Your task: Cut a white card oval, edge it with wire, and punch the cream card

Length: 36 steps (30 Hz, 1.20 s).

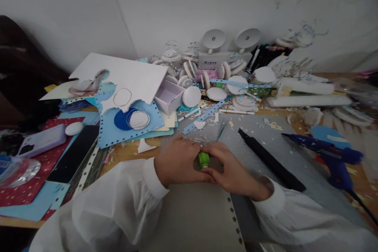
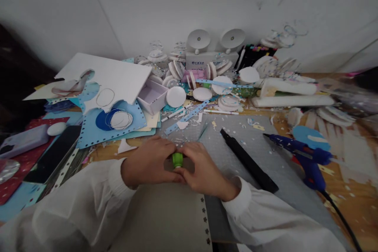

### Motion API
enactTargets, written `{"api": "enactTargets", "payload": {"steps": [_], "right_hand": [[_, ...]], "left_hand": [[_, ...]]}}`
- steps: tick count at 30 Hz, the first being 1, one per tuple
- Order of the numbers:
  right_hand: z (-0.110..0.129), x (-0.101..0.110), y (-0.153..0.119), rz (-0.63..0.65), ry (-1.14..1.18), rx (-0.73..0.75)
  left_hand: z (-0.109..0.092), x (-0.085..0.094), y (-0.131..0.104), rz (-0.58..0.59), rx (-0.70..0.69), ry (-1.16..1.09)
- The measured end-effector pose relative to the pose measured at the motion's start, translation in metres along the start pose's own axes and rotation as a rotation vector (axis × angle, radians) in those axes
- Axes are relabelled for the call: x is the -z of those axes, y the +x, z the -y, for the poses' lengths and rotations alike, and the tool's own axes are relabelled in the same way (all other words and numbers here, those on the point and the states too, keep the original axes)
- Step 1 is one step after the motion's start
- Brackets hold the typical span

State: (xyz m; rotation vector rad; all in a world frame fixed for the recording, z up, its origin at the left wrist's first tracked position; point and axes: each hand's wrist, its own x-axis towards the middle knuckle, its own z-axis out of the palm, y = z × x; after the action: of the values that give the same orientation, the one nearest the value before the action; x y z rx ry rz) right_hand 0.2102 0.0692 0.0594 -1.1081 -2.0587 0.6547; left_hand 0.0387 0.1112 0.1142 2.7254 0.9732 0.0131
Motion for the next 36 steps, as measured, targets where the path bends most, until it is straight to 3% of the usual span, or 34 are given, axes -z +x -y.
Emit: {"api": "enactTargets", "payload": {"steps": [16,21,28,32,36], "right_hand": [[-0.003,-0.002,0.002,-0.021,-0.015,0.103],[-0.002,0.000,0.003,0.014,-0.039,0.073],[0.001,0.005,0.005,-0.025,-0.054,0.050],[0.000,0.005,0.004,0.021,0.009,0.011],[-0.002,0.005,0.003,-0.021,0.063,-0.038]], "left_hand": [[0.008,-0.009,0.001,-0.003,-0.058,-0.064],[0.010,-0.005,-0.004,0.003,0.003,-0.135],[0.016,0.000,-0.014,0.161,0.108,-0.198],[0.016,0.001,-0.016,0.155,0.102,-0.146],[0.019,0.002,-0.018,0.152,0.085,-0.118]]}}
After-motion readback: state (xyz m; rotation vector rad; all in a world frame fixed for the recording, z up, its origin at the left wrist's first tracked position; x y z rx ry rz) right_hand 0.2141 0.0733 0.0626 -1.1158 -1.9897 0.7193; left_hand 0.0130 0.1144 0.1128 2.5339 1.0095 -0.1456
